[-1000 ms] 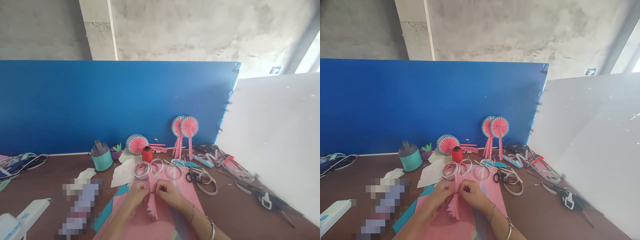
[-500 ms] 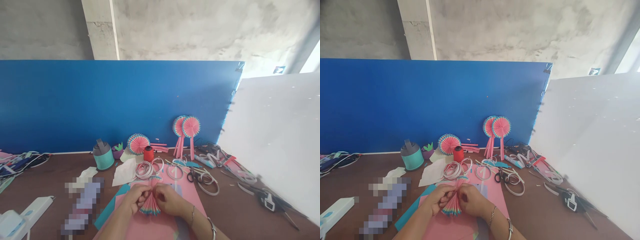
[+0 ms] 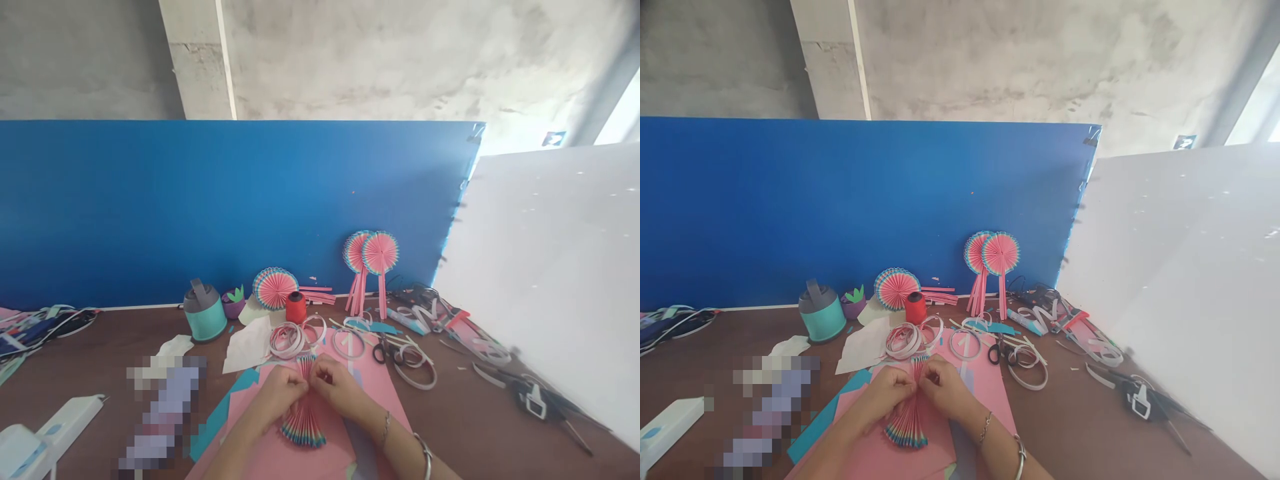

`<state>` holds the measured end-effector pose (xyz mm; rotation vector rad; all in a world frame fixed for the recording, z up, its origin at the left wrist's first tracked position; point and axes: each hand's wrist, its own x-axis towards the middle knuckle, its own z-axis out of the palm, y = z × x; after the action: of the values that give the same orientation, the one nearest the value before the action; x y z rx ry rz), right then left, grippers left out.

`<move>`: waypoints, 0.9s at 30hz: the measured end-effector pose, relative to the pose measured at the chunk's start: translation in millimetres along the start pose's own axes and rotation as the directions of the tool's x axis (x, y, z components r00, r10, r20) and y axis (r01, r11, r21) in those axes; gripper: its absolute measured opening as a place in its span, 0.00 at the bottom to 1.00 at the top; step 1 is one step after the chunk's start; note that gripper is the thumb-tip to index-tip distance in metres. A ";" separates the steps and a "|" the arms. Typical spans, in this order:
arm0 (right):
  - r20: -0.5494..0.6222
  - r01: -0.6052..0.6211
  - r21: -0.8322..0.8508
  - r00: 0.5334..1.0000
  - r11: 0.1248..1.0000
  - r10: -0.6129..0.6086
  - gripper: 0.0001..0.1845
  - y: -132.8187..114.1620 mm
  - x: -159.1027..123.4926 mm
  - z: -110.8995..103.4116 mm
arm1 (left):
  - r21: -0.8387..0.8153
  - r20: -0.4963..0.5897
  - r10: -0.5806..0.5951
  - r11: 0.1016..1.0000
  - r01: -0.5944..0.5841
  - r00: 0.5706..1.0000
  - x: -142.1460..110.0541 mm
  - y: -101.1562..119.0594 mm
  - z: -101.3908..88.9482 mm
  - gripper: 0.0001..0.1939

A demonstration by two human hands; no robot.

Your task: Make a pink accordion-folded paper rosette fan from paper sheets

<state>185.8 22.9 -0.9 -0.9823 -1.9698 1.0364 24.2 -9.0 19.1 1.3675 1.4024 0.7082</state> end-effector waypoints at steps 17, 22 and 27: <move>0.010 -0.007 -0.124 1.000 0.992 0.009 0.09 3.1 -0.3 -0.2 | 0.038 -0.072 0.031 0.999 -0.028 0.997 9.8 -13.2 -0.3 0.10; 0.024 0.001 -0.138 1.000 0.990 0.002 0.08 1.6 -2.8 -0.3 | -0.040 0.047 -0.045 0.998 0.047 0.998 6.5 -12.4 -11.4 0.13; 0.021 0.003 -0.244 1.000 0.970 0.002 0.10 0.5 -2.8 -6.4 | -0.028 0.071 -0.040 0.999 0.042 0.997 4.6 -11.3 -18.1 0.09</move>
<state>192.5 22.9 0.8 -1.1049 -2.1516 0.8185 4.2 -2.4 13.3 1.3253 1.3557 0.6454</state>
